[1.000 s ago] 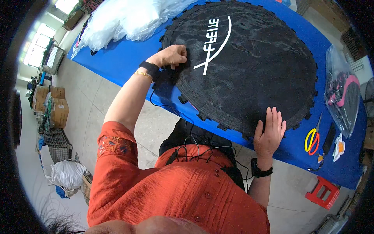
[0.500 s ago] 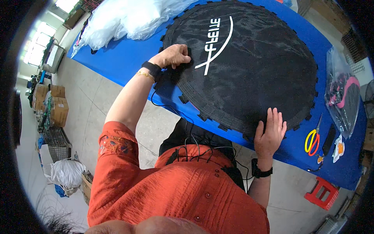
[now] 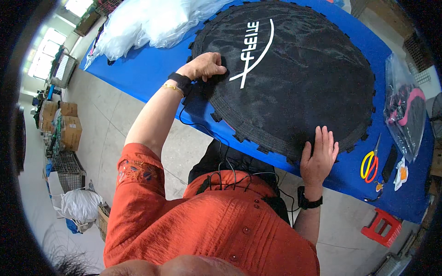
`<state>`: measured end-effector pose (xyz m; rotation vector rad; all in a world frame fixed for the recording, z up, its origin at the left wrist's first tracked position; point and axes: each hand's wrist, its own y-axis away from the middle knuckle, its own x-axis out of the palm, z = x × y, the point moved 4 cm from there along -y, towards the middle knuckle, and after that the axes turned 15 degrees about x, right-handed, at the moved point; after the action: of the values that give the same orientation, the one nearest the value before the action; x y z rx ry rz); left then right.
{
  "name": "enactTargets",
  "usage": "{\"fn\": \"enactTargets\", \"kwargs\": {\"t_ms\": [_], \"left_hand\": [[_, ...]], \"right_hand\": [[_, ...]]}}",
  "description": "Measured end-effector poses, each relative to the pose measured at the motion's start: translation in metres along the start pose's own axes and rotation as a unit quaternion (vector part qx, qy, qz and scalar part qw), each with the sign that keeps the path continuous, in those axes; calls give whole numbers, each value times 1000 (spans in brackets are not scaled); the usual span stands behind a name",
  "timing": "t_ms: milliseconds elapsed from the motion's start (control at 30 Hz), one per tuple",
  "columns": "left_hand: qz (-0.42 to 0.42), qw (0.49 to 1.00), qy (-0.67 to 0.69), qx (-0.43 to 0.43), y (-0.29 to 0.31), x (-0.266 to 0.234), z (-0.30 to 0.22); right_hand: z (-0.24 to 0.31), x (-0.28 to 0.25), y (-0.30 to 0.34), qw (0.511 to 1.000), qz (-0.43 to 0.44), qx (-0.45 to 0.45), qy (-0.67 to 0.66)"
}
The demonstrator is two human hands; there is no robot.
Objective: Folding and inspecting a circular black mesh trampoline cover on a factory workbench.
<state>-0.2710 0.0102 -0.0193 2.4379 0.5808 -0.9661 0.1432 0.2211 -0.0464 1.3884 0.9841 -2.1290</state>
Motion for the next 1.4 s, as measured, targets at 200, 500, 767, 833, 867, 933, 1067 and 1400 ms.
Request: {"fn": "enactTargets", "kwargs": {"t_ms": [200, 500, 767, 833, 867, 933, 1067, 1400], "left_hand": [[-9, 998, 47, 35, -1, -1, 19], [-30, 996, -72, -37, -1, 6, -24], [-11, 995, -89, -32, 4, 4, -28], [-10, 995, -86, -43, 2, 4, -30], [-10, 995, -84, -53, 2, 4, -30], [-6, 996, -71, -51, 2, 1, -22], [-31, 994, -101, -13, -1, 6, -18], [13, 999, 37, 25, 2, -7, 24]], "right_hand": [[0, 1, -1, 1000, 1, -8, -2], [-2, 3, 1, 1000, -3, -6, 3], [-2, 1, 0, 1000, -3, -4, 4], [-3, 2, 0, 1000, -1, -3, 6], [-2, 2, 0, 1000, 0, -3, 7], [-2, 2, 0, 1000, 1, -3, 6], [-2, 2, 0, 1000, -1, -4, 0], [-2, -1, -1, 1000, -1, -14, -3]]}}
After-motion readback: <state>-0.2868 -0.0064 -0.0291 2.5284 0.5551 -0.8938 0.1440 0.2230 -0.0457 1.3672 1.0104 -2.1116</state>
